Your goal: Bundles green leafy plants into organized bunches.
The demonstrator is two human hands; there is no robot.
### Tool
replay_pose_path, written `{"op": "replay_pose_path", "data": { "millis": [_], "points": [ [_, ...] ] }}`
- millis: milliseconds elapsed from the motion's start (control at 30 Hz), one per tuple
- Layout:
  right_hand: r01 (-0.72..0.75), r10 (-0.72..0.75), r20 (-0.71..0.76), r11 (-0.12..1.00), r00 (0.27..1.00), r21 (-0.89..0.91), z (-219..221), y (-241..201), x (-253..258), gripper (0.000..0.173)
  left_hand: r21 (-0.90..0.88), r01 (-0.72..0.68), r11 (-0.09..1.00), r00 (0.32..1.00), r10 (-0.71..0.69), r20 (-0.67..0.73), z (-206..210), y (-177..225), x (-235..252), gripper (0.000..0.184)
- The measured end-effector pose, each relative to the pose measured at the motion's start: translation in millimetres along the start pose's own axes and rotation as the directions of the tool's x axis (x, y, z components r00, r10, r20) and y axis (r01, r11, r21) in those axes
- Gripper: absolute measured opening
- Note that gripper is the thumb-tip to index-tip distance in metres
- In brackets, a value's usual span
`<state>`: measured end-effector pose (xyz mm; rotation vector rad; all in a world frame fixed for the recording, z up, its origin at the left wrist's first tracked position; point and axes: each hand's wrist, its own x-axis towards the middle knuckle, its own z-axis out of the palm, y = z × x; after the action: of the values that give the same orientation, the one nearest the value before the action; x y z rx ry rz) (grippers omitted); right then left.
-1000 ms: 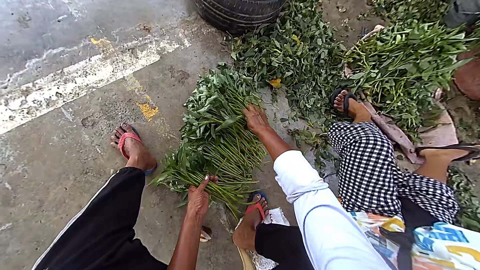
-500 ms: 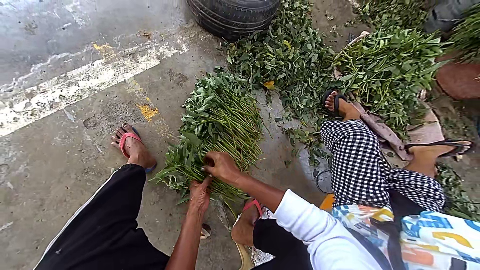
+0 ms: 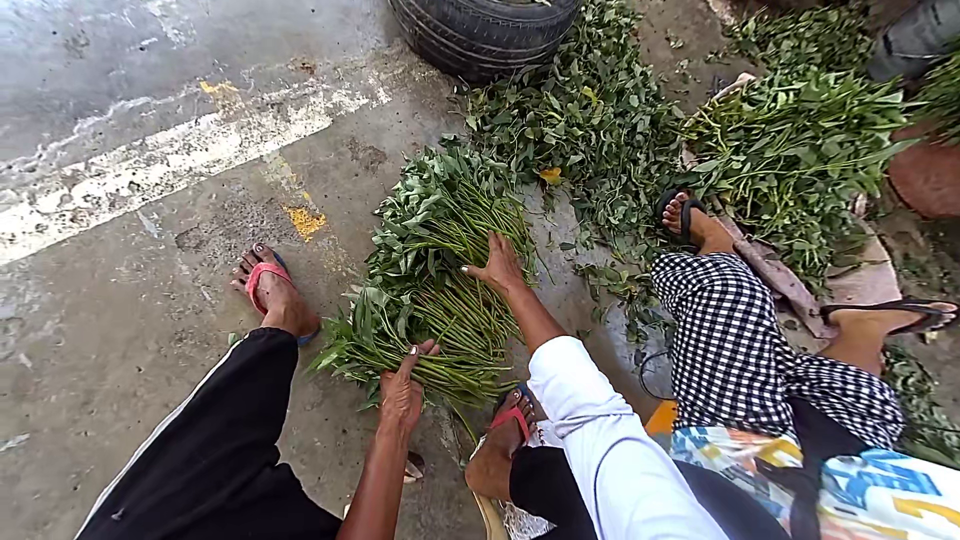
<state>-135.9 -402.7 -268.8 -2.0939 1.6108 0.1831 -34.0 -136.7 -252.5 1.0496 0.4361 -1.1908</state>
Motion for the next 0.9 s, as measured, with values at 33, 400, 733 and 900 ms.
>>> {"op": "replay_pose_path", "data": {
  "millis": [33,400,733,900],
  "points": [
    [0.012,-0.012,0.015,0.999,1.0,-0.038,5,1,1,0.11,0.016,0.006,1.0,1.0,-0.006,0.001,1,1,-1,0.021],
    [0.161,-0.169,-0.091,0.983,0.981,-0.09,17,-10,-20,0.045,-0.004,0.022,1.0,0.999,-0.022,0.04,-5,2,-2,0.034],
    [0.209,-0.204,-0.05,0.965,0.978,0.158,35,-40,-149,0.049,0.009,-0.003,1.0,1.0,0.003,0.028,-1,8,-1,0.028],
    [0.359,-0.348,-0.097,0.924,0.932,0.132,65,-42,-208,0.047,0.192,-0.025,0.981,0.999,0.02,0.027,-8,6,-6,0.051]
  ]
}}
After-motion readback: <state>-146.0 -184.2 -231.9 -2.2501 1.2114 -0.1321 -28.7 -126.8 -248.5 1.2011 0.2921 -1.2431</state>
